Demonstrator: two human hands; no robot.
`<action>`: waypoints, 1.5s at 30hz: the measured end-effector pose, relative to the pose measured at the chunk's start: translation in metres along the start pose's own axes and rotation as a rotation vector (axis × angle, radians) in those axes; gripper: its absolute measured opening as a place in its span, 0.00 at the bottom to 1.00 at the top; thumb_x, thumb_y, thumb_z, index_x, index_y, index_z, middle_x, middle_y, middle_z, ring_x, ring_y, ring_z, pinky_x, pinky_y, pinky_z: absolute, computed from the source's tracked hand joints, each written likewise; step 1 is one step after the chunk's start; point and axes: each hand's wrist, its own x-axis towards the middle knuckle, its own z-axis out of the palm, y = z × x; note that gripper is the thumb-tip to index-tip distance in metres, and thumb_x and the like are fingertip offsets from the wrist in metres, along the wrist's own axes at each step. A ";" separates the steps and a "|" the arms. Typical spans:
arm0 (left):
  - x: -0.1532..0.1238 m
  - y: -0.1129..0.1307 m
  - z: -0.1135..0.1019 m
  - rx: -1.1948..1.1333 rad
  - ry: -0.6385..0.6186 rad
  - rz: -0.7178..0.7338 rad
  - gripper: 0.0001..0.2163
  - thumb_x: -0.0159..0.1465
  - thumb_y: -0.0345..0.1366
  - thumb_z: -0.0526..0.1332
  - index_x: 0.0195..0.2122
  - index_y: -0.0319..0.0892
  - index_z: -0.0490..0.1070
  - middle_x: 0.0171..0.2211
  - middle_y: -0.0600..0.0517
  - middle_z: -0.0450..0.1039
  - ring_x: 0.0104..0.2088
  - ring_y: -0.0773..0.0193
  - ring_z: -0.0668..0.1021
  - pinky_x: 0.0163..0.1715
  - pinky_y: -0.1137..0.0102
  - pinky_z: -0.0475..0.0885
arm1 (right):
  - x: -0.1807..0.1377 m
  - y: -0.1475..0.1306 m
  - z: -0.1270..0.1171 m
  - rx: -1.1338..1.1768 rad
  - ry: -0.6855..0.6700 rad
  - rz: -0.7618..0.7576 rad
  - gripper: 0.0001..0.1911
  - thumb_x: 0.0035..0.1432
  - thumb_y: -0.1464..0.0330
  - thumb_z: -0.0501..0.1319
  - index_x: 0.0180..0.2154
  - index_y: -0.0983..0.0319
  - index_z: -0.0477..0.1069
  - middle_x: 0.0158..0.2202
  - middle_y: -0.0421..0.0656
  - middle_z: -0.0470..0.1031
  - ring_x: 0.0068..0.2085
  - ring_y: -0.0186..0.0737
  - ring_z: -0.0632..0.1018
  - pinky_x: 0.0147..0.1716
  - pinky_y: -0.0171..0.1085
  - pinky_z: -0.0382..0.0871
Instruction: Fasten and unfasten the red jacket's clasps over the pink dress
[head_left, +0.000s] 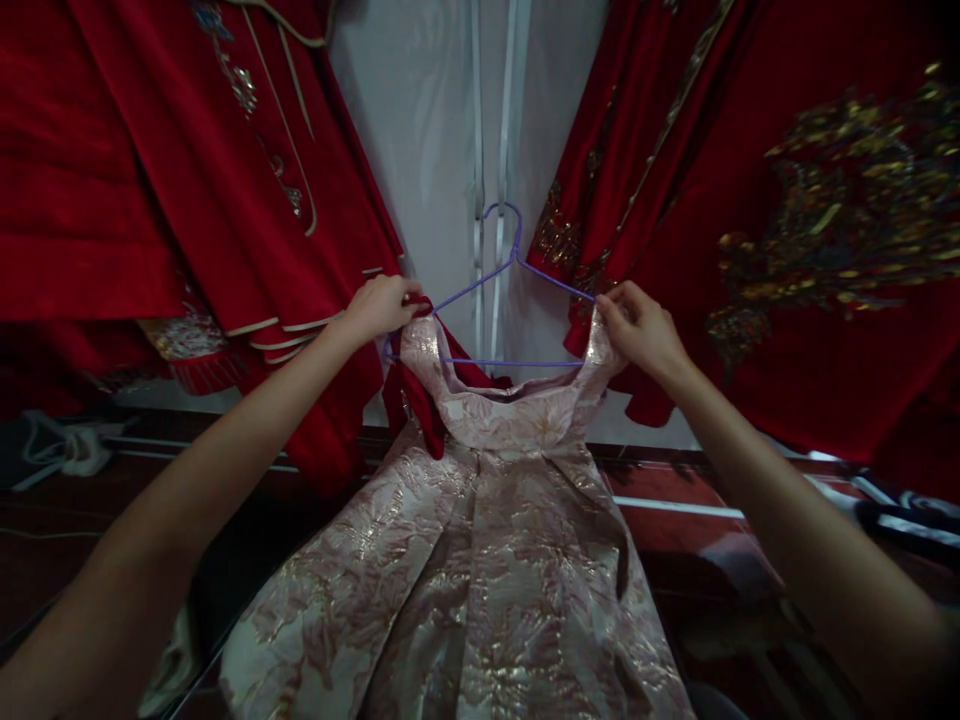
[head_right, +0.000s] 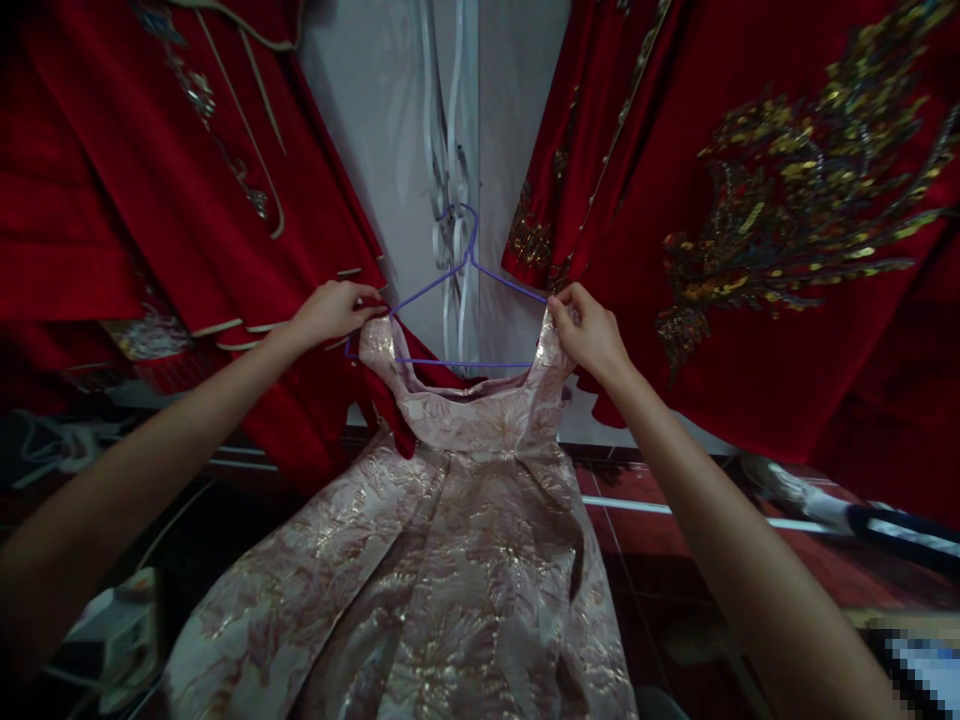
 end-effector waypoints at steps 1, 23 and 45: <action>-0.006 -0.006 0.002 0.017 -0.001 -0.001 0.15 0.59 0.44 0.56 0.43 0.46 0.75 0.36 0.48 0.77 0.39 0.56 0.77 0.41 0.66 0.68 | 0.000 0.001 0.002 0.005 -0.008 0.006 0.15 0.58 0.54 0.54 0.31 0.59 0.66 0.27 0.42 0.73 0.27 0.38 0.71 0.29 0.35 0.61; -0.002 0.057 0.032 -0.468 0.352 -0.116 0.12 0.61 0.43 0.55 0.31 0.40 0.71 0.25 0.51 0.72 0.26 0.64 0.72 0.28 0.71 0.63 | 0.019 -0.001 -0.009 0.057 -0.182 0.140 0.18 0.54 0.52 0.56 0.25 0.59 0.63 0.23 0.40 0.69 0.25 0.36 0.68 0.25 0.34 0.58; 0.035 0.036 0.016 -1.043 -0.227 -0.169 0.10 0.57 0.42 0.57 0.29 0.40 0.70 0.27 0.49 0.75 0.29 0.62 0.76 0.32 0.66 0.71 | 0.074 0.018 0.015 0.172 -0.922 0.232 0.21 0.48 0.46 0.59 0.23 0.56 0.68 0.19 0.43 0.72 0.29 0.44 0.74 0.34 0.45 0.67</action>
